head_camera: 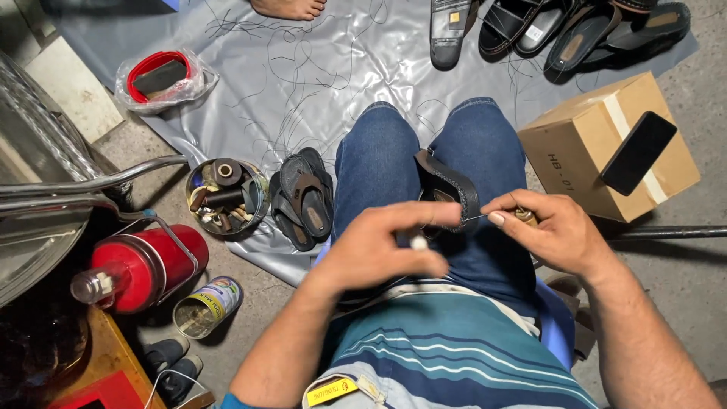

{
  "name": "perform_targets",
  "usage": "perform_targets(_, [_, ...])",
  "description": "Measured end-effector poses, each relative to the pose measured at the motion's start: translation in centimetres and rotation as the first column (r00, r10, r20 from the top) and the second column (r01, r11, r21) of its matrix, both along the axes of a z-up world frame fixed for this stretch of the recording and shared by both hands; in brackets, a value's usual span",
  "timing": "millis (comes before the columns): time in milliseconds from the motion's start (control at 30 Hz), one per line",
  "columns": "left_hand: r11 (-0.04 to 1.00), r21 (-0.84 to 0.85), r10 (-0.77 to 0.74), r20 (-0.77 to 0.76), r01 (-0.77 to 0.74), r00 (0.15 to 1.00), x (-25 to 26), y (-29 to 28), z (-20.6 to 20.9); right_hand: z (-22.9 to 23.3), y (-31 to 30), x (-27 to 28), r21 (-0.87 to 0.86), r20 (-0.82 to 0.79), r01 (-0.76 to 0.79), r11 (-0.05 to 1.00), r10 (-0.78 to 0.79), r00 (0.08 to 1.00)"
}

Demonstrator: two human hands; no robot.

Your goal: Hand-sewing the sole and upper of a brown sandal using a needle and thread.

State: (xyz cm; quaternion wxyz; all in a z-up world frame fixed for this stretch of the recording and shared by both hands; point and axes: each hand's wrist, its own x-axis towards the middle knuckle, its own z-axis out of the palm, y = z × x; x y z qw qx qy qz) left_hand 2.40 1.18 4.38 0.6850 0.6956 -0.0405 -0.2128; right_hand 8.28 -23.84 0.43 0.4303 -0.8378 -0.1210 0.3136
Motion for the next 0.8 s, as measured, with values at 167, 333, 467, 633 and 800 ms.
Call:
perform_targets(167, [0.955,0.291,0.055,0.045,-0.066,0.997,0.8,-2.4,-5.5,-1.2,-0.7,-0.1,-0.065,-0.102,0.041,0.997,-0.047,0.994])
perform_targets(333, [0.888,0.416,0.048,0.341,-0.197,0.939,-0.5,-3.0,-7.0,1.2,0.1,-0.1,-0.049,-0.114,0.138,0.989,-0.143,0.983])
perform_targets(467, [0.862,0.379,0.117,0.496,-0.336,0.86,-1.6,-4.1,-6.3,3.0,0.4,0.5,-0.135,-0.097,0.004,0.991,-0.017,0.995])
perform_targets(633, [0.977,-0.084,0.204,0.118,-0.194,0.972,-1.0,-0.4,-5.1,5.2,1.4,1.3,0.027,0.049,-0.212,0.977,0.211,0.976])
perform_targets(800, [0.156,0.202,0.967,-0.231,-0.967,0.108,-2.5,10.5,-8.2,5.5,0.8,1.4,-0.104,0.254,-0.259,0.96,0.278,0.927])
